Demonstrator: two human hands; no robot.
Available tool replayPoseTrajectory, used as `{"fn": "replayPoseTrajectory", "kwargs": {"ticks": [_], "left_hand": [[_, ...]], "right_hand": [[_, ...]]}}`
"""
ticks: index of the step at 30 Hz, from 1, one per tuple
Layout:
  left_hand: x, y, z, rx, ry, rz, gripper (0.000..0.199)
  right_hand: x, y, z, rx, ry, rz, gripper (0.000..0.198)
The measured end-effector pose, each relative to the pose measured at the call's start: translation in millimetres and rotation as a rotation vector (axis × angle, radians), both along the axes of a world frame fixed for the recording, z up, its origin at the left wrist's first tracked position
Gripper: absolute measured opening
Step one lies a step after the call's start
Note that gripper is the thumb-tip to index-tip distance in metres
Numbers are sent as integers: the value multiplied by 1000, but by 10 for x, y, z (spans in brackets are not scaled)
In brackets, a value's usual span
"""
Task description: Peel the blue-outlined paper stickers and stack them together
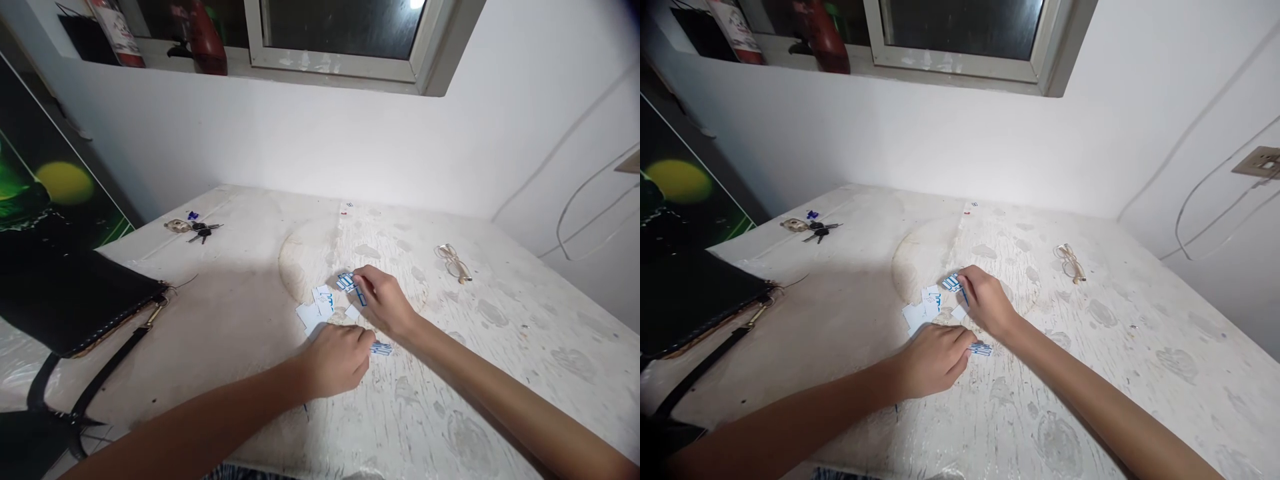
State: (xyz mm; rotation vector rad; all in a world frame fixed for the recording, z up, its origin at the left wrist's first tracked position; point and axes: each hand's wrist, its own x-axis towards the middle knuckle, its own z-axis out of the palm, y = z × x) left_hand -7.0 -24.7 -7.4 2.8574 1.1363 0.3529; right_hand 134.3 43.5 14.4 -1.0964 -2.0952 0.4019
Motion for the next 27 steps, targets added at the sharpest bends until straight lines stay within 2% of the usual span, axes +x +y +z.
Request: {"fn": "replayPoseTrajectory", "kwargs": {"ticks": [6,10,13,17,22,27], "left_hand": [[10,1,24,-17,4,36,12],[13,15,20,-59,-23,48,13],[17,36,6,-97,-65,61,14],[24,69,17,-151,-86,88,8],[29,103,39,-207,-95,135,16],[14,122,-21,-209,-166,122,20]], "right_hand": [[91,-159,13,-407,498,-8,23],[171,-384,-37,-563,695,9,30],[263,-520,-105,-564,739,19,33],[347,-611,-156,-492,618,11,27],[335,-660,-96,-438,543,10,17],[359,-691,-36,-409,434,-33,8]]}}
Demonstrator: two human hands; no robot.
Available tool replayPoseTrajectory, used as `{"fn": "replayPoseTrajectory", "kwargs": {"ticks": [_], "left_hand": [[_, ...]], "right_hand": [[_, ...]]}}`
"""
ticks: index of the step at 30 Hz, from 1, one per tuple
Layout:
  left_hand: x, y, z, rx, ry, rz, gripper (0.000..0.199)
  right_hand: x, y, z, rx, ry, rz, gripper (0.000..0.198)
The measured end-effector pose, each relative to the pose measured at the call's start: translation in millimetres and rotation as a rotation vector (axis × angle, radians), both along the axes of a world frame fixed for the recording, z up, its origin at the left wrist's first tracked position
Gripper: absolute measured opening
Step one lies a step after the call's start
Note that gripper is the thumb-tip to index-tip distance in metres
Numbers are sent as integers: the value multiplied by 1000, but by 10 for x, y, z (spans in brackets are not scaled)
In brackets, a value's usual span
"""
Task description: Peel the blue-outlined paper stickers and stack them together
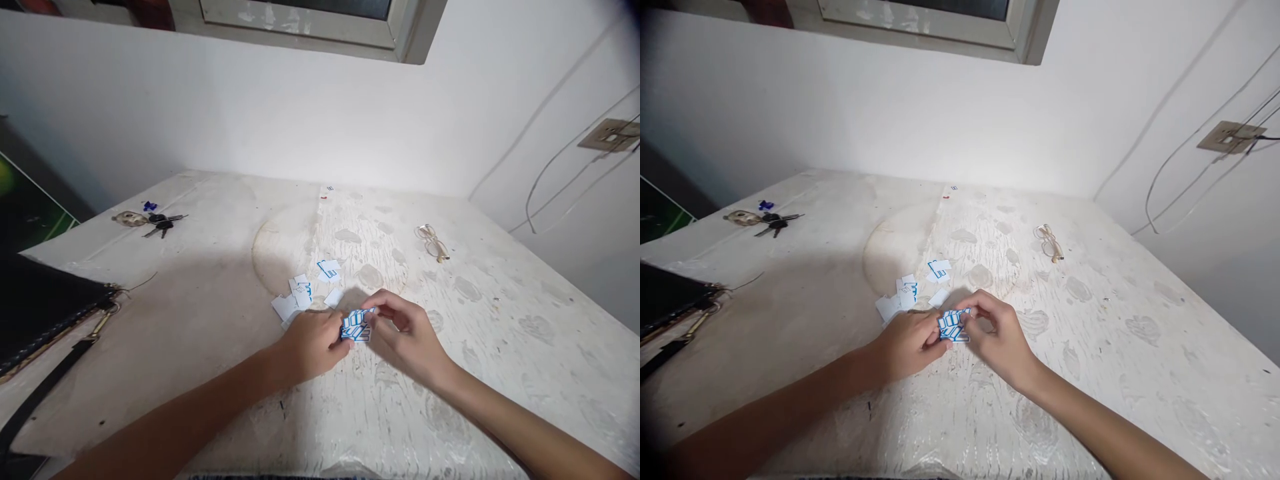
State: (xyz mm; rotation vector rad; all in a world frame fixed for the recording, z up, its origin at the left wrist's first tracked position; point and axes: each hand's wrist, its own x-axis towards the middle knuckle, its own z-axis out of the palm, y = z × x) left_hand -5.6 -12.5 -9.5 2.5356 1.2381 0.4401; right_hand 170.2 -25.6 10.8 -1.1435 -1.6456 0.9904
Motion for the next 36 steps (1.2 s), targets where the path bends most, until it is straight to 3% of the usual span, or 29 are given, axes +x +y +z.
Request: {"fn": "replayPoseTrajectory", "kwargs": {"ticks": [5,10,22,26,36], "left_hand": [[7,3,2,-66,-51,21,21],[27,-4,53,-67,-59,30,8],[33,6,68,-105,10,-7,23],[39,5,59,-92,19,-2,25],[46,14,50,-61,49,8,13]], "right_hand": [[32,1,27,-29,-103,-39,11],[102,30,56,-74,-261,87,15],[239,-14,277,159,-753,327,34],[237,-45,310,209,-805,352,40],[330,1,320,177,-798,359,27]]}}
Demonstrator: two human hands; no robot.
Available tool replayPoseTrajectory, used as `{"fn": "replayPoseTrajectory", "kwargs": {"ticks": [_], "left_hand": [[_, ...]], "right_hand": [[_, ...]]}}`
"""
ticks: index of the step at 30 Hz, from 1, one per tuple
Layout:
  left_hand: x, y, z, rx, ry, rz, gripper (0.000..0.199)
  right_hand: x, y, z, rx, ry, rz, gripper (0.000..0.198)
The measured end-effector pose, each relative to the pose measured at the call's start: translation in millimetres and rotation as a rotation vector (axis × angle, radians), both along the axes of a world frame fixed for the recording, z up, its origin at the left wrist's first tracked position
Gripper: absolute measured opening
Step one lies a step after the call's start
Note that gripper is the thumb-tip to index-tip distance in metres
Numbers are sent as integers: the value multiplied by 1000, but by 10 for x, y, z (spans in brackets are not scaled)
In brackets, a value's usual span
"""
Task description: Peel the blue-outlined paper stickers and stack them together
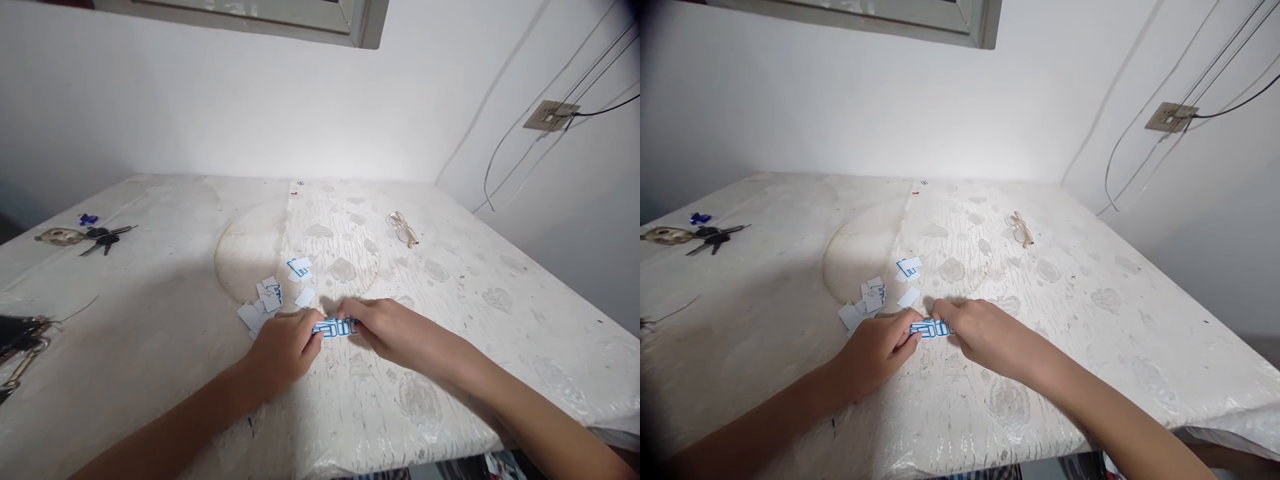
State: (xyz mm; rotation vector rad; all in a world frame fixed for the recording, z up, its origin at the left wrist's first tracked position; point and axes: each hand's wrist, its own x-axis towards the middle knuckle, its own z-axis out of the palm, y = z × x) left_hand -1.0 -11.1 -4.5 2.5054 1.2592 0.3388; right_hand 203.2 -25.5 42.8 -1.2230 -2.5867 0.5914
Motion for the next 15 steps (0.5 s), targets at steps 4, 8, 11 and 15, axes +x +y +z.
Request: {"fn": "replayPoseTrajectory", "kwargs": {"ticks": [4,8,11,15], "left_hand": [[4,-6,21,2,1,-11,17],[2,-6,58,-14,6,-39,19],[-3,-10,76,-28,7,-50,20],[-4,-24,90,-40,5,-56,22]], "right_hand": [[16,-10,22,-18,-9,-68,23],[11,-6,17,-48,-9,-67,14],[8,-3,7,-47,-11,-80,13],[-14,-7,2,-57,-21,-122,13]]}}
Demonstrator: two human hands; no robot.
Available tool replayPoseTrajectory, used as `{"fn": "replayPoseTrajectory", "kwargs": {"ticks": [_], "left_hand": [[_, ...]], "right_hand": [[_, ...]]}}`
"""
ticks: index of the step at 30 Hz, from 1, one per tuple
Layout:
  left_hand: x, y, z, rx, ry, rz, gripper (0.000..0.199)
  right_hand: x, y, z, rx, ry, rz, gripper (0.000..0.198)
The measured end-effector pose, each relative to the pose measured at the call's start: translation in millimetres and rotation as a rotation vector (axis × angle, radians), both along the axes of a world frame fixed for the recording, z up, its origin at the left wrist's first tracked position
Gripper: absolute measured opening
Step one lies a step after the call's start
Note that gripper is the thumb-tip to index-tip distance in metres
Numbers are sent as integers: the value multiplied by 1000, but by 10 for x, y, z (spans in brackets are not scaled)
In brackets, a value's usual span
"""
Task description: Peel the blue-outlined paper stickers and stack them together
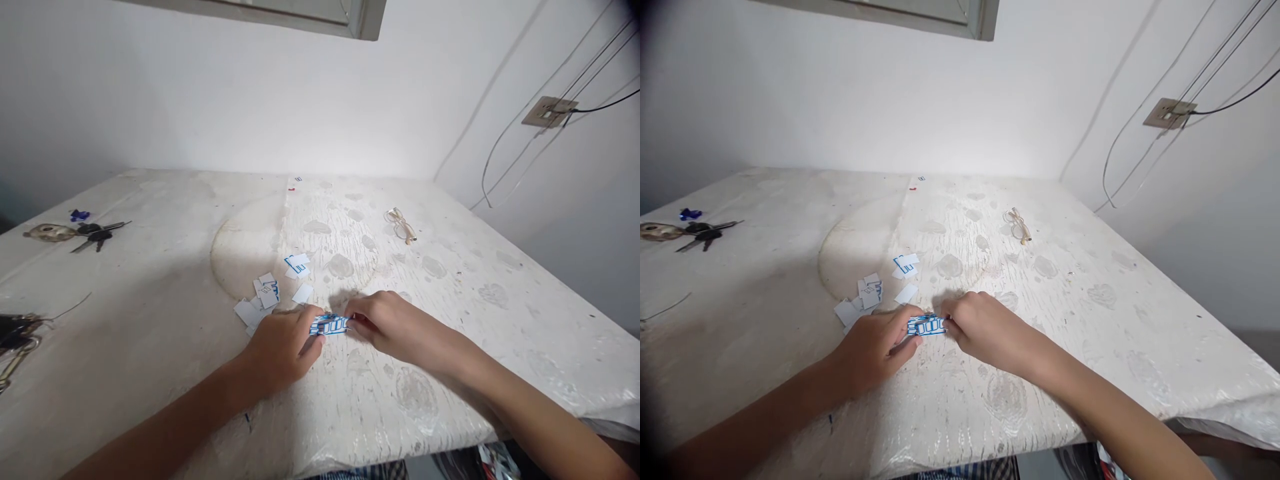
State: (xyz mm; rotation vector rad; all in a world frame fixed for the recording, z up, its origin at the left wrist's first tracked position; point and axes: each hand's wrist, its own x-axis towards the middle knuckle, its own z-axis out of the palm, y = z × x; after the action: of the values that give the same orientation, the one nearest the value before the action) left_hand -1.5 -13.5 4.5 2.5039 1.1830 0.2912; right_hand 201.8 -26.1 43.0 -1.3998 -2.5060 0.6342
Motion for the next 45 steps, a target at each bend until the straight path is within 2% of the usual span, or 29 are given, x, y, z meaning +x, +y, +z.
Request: {"fn": "replayPoseTrajectory", "kwargs": {"ticks": [6,13,15,19,27,30,32,34,37,39,42,45], "left_hand": [[18,-17,25,-20,2,37,32],[18,-14,-9,12,45,42,21],[15,-9,-27,29,42,29,20],[11,-2,-66,74,31,10,17],[31,0,-29,64,78,13,18],[32,-3,-17,82,95,5,18],[29,-3,-28,108,76,-8,18],[26,1,-51,143,56,-22,19],[23,9,-82,192,20,-48,20],[20,11,-93,214,-5,-64,20],[12,8,-101,250,-17,-66,20],[2,6,-118,289,-10,-62,20]], "right_hand": [[-86,-22,-74,70,49,55,13],[-69,-21,-127,100,-46,8,35],[-58,-13,-122,76,-86,-3,36],[-58,0,-116,-18,-6,37,17],[-71,16,-194,-148,191,17,27],[-49,21,-126,-186,189,33,25],[-20,45,-51,-187,156,40,32],[6,115,7,-127,132,-8,38],[-11,346,-1,38,150,-57,28],[-84,575,-60,149,138,40,20],[-274,948,-150,333,21,219,25],[-467,1241,-179,336,-23,288,34]]}}
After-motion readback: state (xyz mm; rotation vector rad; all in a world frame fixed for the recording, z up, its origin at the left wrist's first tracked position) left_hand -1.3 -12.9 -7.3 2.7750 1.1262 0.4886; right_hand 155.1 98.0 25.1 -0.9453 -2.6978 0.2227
